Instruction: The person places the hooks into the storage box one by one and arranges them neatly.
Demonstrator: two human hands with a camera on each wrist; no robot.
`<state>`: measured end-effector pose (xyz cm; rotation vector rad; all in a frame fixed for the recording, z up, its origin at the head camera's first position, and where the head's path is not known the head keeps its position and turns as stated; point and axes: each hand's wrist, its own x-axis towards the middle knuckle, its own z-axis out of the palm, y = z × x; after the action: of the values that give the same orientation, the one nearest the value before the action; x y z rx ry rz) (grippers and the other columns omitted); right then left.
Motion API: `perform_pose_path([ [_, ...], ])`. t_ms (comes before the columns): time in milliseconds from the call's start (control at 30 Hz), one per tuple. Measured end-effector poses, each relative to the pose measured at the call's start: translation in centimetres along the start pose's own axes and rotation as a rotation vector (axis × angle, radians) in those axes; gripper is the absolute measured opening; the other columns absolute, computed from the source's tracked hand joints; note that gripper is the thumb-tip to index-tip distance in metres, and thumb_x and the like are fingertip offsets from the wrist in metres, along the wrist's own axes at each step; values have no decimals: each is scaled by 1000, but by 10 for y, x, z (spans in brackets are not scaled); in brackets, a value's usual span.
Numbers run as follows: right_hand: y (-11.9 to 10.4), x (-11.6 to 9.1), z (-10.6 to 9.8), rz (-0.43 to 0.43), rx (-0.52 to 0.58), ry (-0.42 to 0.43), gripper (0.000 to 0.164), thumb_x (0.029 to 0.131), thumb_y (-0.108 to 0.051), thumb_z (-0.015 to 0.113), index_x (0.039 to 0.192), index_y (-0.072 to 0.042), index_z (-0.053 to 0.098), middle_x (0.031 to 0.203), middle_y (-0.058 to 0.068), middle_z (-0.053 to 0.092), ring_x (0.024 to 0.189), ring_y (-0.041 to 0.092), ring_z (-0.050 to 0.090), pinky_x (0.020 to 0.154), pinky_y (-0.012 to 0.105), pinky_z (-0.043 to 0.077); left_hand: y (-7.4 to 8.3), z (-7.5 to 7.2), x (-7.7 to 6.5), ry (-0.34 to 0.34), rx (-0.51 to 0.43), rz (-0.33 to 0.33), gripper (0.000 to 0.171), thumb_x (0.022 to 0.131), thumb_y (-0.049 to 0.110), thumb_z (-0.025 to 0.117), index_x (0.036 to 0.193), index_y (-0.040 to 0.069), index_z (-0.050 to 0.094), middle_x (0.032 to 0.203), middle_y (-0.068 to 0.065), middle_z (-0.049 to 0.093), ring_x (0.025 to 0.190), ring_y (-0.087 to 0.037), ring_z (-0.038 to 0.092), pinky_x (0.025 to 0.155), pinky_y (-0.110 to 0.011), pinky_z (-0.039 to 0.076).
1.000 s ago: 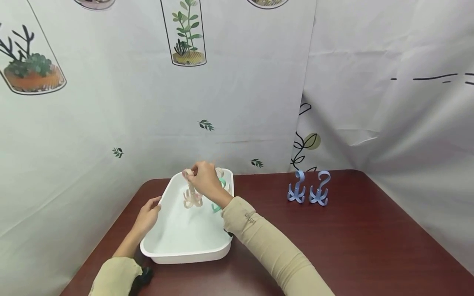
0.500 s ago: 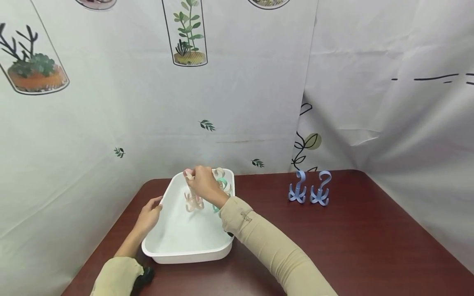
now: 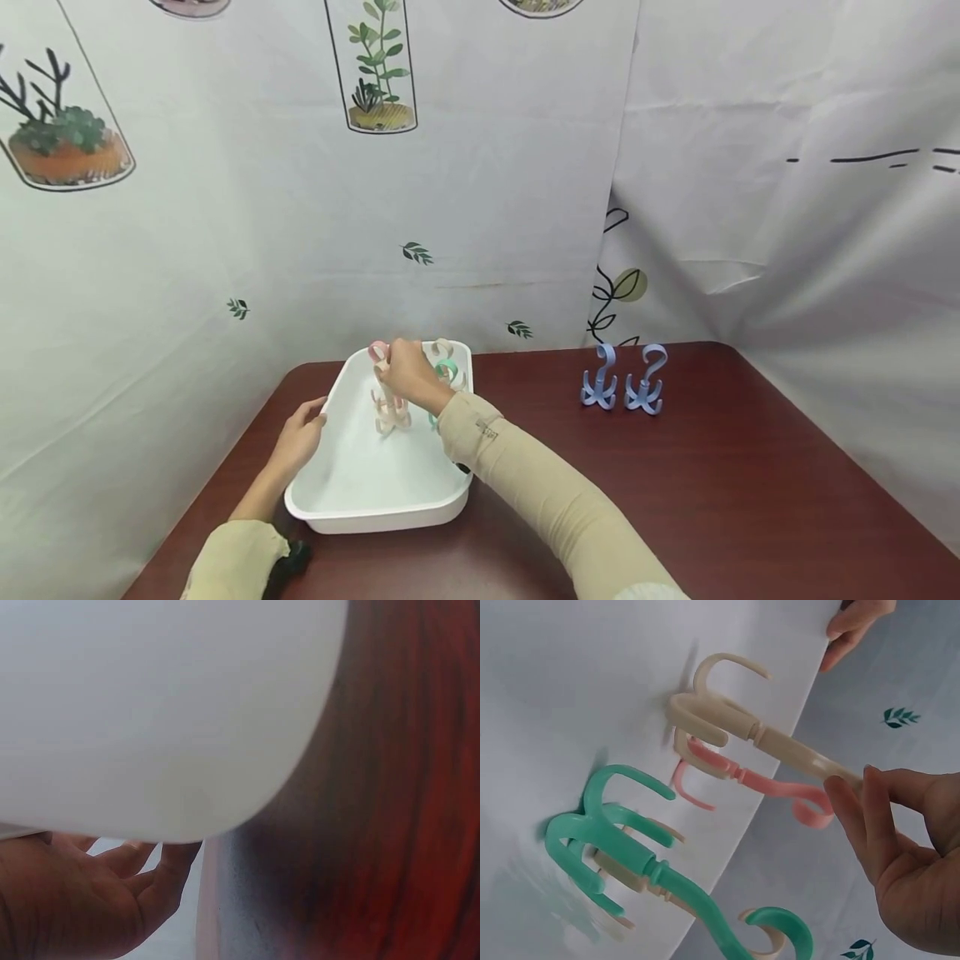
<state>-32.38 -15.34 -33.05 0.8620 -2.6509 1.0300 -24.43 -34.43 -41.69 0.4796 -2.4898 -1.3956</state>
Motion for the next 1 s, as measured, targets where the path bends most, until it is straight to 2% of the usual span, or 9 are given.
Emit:
perform_pose_path([
  [133,6,1,2,-1,-19,-2,27,90,-18,73,69,-6,61,56,-5,44,49,5,38,42,18,31,1,3,1,-27,2,-5,50,104,18,32,151,3,32,145,-30,41,129,-46,46,103,-57,43],
  [300,3,7,3,-68,-40,-3,36,91,-17,71,62,-9,51,51,-6,35,46,5,32,41,18,26,4,-4,1,-25,19,-8,51,105,19,31,153,2,30,145,-31,40,129,-48,45,103,-59,41],
  [433,4,9,4,-82,-74,-2,37,90,-16,72,61,-11,50,51,-8,36,47,3,32,42,16,27,4,-4,2,-37,22,-3,53,105,22,30,154,2,27,147,-31,37,129,-49,44,104,-60,40],
  [533,7,6,7,-81,-74,-27,39,90,-16,73,58,-12,50,49,-9,38,45,2,33,42,15,28,-3,2,1,-63,13,-16,54,105,23,29,155,1,24,150,-32,32,132,-50,41,105,-60,39],
  [700,7,-4,13,-118,-101,-75,47,91,-21,72,54,-12,43,46,-8,31,42,2,27,40,16,24,-18,5,-7,-67,4,-47,55,105,23,27,155,0,22,152,-33,28,132,-51,39,105,-61,39],
  [767,8,-9,4,-107,-123,-69,37,89,-23,74,61,-9,54,52,-8,41,48,2,33,45,15,28,-19,4,-7,-65,7,-45,55,106,24,27,155,0,22,150,-33,30,131,-52,40,104,-62,39],
  [833,10,-15,-13,-87,-105,-65,25,89,-23,75,75,-4,66,63,-4,55,55,4,45,51,14,37,-17,3,-5,-59,13,-29,55,105,23,27,154,-1,23,149,-33,32,131,-51,40,104,-61,39],
  [933,20,-24,-52,-48,-26,-25,22,88,-18,75,101,0,72,89,5,71,73,11,64,64,17,52,-9,2,0,-46,24,4,54,105,21,27,154,-1,25,147,-33,35,131,-50,41,105,-61,39],
  [1000,34,-32,-81,-45,-6,41,22,89,-16,73,104,0,72,95,9,74,81,18,69,67,23,56,-2,3,4,-44,29,19,53,105,20,28,153,-1,25,148,-33,35,132,-50,40,106,-61,38],
])
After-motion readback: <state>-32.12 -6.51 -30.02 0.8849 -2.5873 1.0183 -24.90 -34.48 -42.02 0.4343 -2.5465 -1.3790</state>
